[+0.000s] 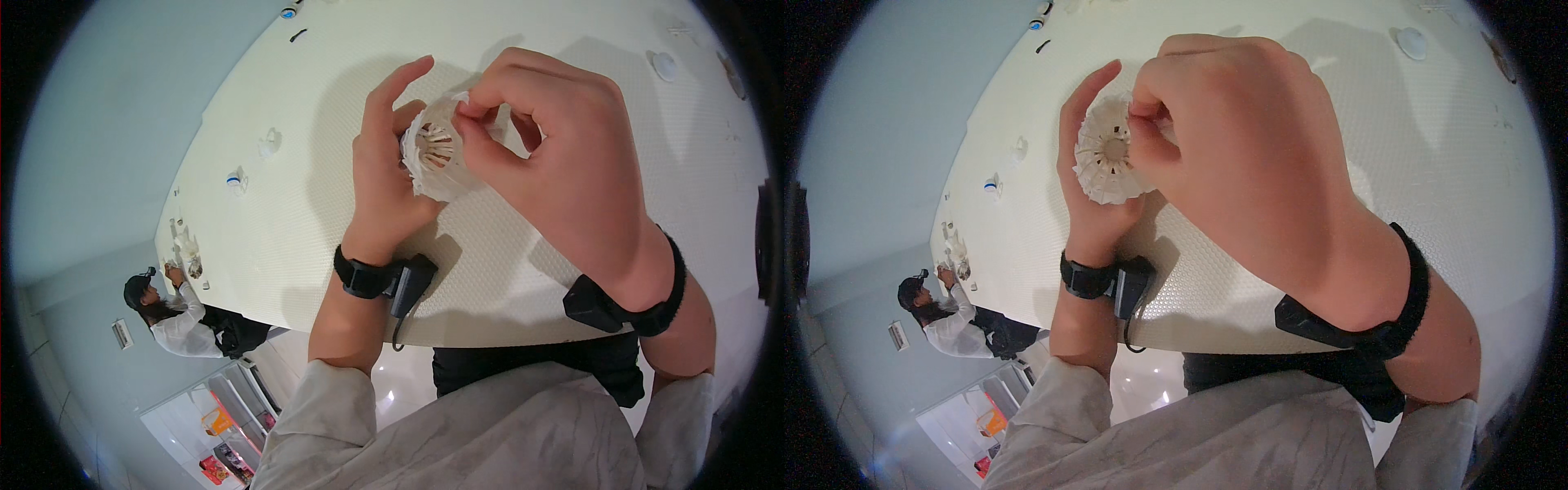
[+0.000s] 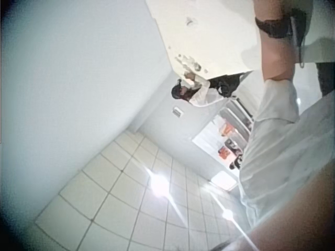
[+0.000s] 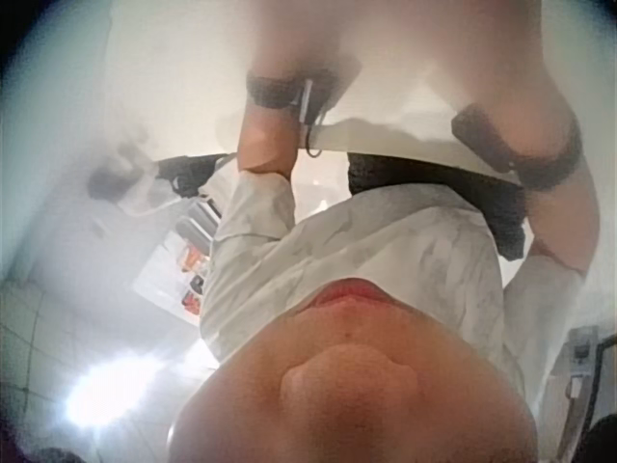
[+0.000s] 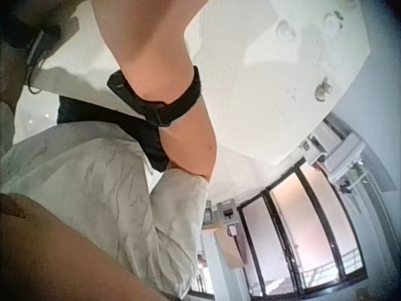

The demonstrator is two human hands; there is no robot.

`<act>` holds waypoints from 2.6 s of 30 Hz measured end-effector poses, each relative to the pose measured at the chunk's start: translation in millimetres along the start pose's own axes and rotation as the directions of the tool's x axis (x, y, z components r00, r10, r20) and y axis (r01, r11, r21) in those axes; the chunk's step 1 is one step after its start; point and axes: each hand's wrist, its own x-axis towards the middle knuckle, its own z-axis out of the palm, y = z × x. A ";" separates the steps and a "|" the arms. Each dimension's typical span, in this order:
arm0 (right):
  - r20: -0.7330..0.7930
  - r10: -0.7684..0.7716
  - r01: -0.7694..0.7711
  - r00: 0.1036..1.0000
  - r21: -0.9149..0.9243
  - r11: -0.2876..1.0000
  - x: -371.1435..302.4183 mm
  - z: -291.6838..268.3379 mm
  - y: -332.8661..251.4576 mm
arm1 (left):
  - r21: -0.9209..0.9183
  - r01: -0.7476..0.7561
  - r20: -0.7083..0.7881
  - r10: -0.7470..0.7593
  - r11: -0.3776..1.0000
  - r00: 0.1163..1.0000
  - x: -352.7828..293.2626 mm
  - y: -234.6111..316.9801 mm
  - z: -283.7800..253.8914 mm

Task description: The recorder is assembling and inspecting shuttlecocks at a table.

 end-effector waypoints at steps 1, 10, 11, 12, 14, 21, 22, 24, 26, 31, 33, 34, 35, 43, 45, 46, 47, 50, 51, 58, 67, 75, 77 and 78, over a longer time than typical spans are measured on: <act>-0.008 0.010 -0.010 1.000 0.015 1.000 -0.5 -1.1 -0.1 | 0.006 -0.006 -0.006 0.006 1.000 1.000 1.0 1.1 0.8; -0.039 0.058 -0.055 0.998 0.088 0.995 -2.6 1.0 2.9 | -0.030 0.019 -0.021 -0.020 0.999 1.000 -0.1 0.7 1.5; -0.059 0.053 -0.047 0.997 0.099 0.994 -2.8 0.6 3.7 | -0.045 0.028 -0.018 -0.029 0.999 0.999 0.1 1.1 2.2; -0.058 0.054 -0.049 0.997 0.096 0.994 -3.0 -0.6 3.4 | -0.049 0.029 -0.017 -0.029 0.998 0.999 0.2 1.2 3.3; -0.048 0.078 -0.072 0.996 0.114 0.991 -2.4 0.3 2.4 | -0.080 0.025 -0.016 -0.026 0.996 1.000 -0.8 0.4 2.5; -0.052 0.087 -0.081 0.995 0.122 0.989 -3.7 2.4 3.9 | -0.094 0.040 -0.009 -0.041 0.995 0.999 -0.8 0.5 3.0; -0.048 0.085 -0.078 0.995 0.120 0.990 -4.3 2.5 3.8 | -0.113 0.035 -0.004 -0.036 0.993 0.999 -0.7 0.1 3.0; -0.044 0.083 -0.078 0.996 0.116 0.990 -4.7 1.3 3.0 | -0.133 0.031 0.001 -0.031 0.991 1.000 -0.3 1.7 3.2; -0.040 0.102 -0.097 0.994 0.113 0.989 -4.3 1.8 3.4 | -0.086 0.028 -0.005 -0.029 0.996 1.000 0.4 3.1 3.4; -0.040 0.091 -0.082 0.995 0.176 0.981 -7.2 6.3 1.4 | -0.111 0.023 -0.008 -0.024 0.994 1.000 -1.3 0.2 2.0; -0.032 0.081 -0.073 0.996 0.184 0.980 -7.5 6.8 2.3 | -0.069 -0.008 -0.003 0.008 0.998 1.000 -1.9 -1.4 0.8; -0.023 0.079 -0.074 0.997 0.170 0.983 -7.6 6.9 2.7 | -0.073 0.007 0.007 -0.007 0.997 1.000 -2.9 -1.2 0.2; -0.013 0.077 -0.074 0.997 0.155 0.985 -7.6 6.9 2.8 | -0.077 0.023 0.017 -0.022 0.997 1.000 -3.4 -1.1 0.0; 0.003 0.102 -0.102 0.995 0.133 0.986 -6.9 6.9 3.4 | -0.062 0.016 -0.018 -0.018 0.998 1.000 -2.2 -0.9 2.7; 0.002 0.096 -0.095 0.995 0.131 0.987 -6.2 6.7 4.5 | -0.023 0.006 -0.021 -0.007 1.000 1.000 -1.4 -2.8 2.8; 0.002 0.097 -0.096 0.995 0.121 0.988 -6.0 6.5 4.8 | -0.010 -0.015 -0.022 0.015 1.000 1.000 -1.1 -4.3 3.1; 0.001 0.098 -0.098 0.995 0.112 0.989 -5.8 6.4 5.0 | 0.004 -0.036 -0.023 0.037 0.999 0.999 -1.3 -5.1 3.3; 0.023 0.125 -0.127 0.992 0.096 0.987 -5.6 7.4 6.3 | -0.033 0.040 -0.007 -0.041 0.999 0.999 -3.0 -3.1 3.4; 0.021 0.123 -0.124 0.992 0.094 0.988 -5.5 7.8 8.2 | -0.034 0.037 -0.009 -0.037 0.999 0.999 -2.8 -4.0 2.7; 0.034 0.137 -0.140 0.990 0.098 0.985 -3.1 7.3 8.2 | 0.000 0.007 -0.053 -0.007 1.000 0.999 -1.1 -6.9 5.7; 0.063 0.112 -0.117 0.992 0.079 0.990 -1.8 3.0 10.7 | -0.028 0.048 -0.034 -0.049 0.998 0.998 1.1 -1.3 5.4; 0.315 0.410 -0.517 0.856 0.551 0.656 15.3 -14.2 -1.8 | -0.386 0.287 -0.126 -0.358 0.877 0.925 -5.6 1.9 -6.7; 0.280 0.247 -0.355 0.928 0.459 0.814 6.8 -4.8 5.8 | -0.578 0.490 0.111 -0.532 0.652 0.839 -3.5 10.2 -9.3; 0.284 0.237 -0.346 0.929 0.444 0.826 4.9 -3.1 4.4 | -0.594 0.473 0.100 -0.523 0.651 0.846 -3.1 10.2 -7.8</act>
